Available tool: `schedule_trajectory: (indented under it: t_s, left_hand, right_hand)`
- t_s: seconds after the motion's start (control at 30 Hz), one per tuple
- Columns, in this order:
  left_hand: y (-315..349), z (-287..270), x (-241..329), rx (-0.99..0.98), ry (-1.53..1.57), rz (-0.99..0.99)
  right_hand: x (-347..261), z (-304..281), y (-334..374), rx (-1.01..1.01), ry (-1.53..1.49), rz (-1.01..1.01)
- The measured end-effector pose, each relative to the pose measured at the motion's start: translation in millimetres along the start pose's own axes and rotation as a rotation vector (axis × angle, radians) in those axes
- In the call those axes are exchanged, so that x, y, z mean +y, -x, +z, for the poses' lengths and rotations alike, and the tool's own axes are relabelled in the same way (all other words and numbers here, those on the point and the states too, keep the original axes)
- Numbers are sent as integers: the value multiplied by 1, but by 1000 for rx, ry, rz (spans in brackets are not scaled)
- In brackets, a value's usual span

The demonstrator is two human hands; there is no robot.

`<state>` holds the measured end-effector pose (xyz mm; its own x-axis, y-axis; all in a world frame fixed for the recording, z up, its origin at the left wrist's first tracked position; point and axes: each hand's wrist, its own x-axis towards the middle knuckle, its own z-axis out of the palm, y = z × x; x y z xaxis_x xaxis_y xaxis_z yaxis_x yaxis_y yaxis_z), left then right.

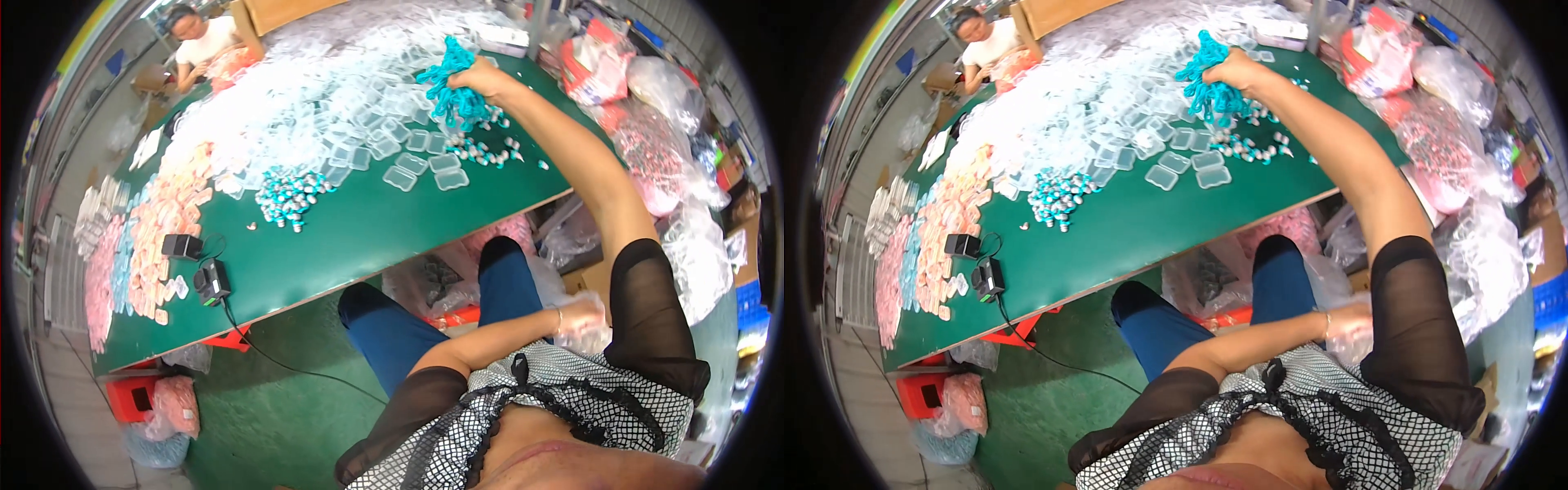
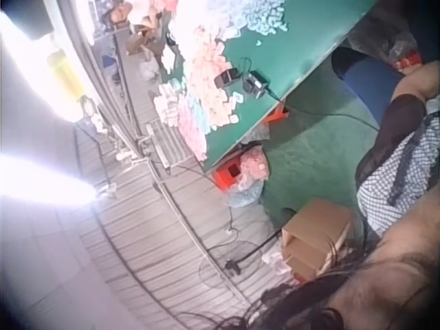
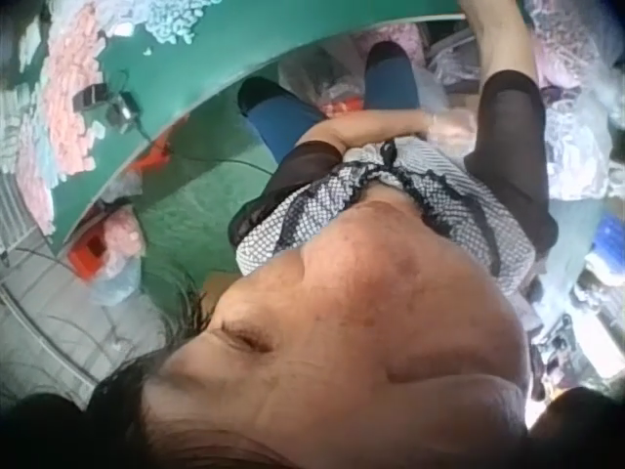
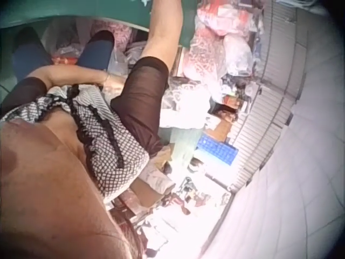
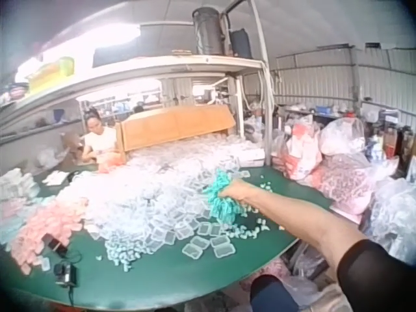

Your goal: Sorting and packaging small beads into plastic boxes and bags on a workbench.

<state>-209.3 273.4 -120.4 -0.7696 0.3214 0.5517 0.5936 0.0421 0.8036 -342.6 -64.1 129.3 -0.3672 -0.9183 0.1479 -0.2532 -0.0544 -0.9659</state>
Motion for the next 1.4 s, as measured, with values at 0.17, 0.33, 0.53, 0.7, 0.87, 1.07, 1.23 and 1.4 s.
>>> schedule_trajectory:
  t_s: [0.17, 0.33, 0.53, 0.7, 0.87, 1.07, 1.23, 1.4]
  left_hand:
    - [29, 4, -14, -283, -319, -300]
    - [53, -112, 96, -74, -475, -255]
    - [91, -296, 198, 694, -1112, -302]
    - [122, -370, 173, 732, -1426, -475]
    - [134, -383, 167, 772, -1445, -638]
    - [120, -390, 160, 789, -1332, -702]
    - [130, -388, 162, 823, -1284, -745]
    - [130, -388, 162, 895, -1349, -704]
  right_hand:
    - [15, 76, -63, -34, 15, 44]
    - [32, 104, -104, -31, 169, 2]
    - [35, 130, -120, -30, 857, 17]
    - [9, 135, -124, -309, 1058, 1]
    - [4, 107, -168, -372, 942, -203]
    - [107, 24, -302, 60, 1031, -124]
    - [127, 77, -325, -45, 1124, -142]
    - [107, 87, -311, -389, 1166, -123]
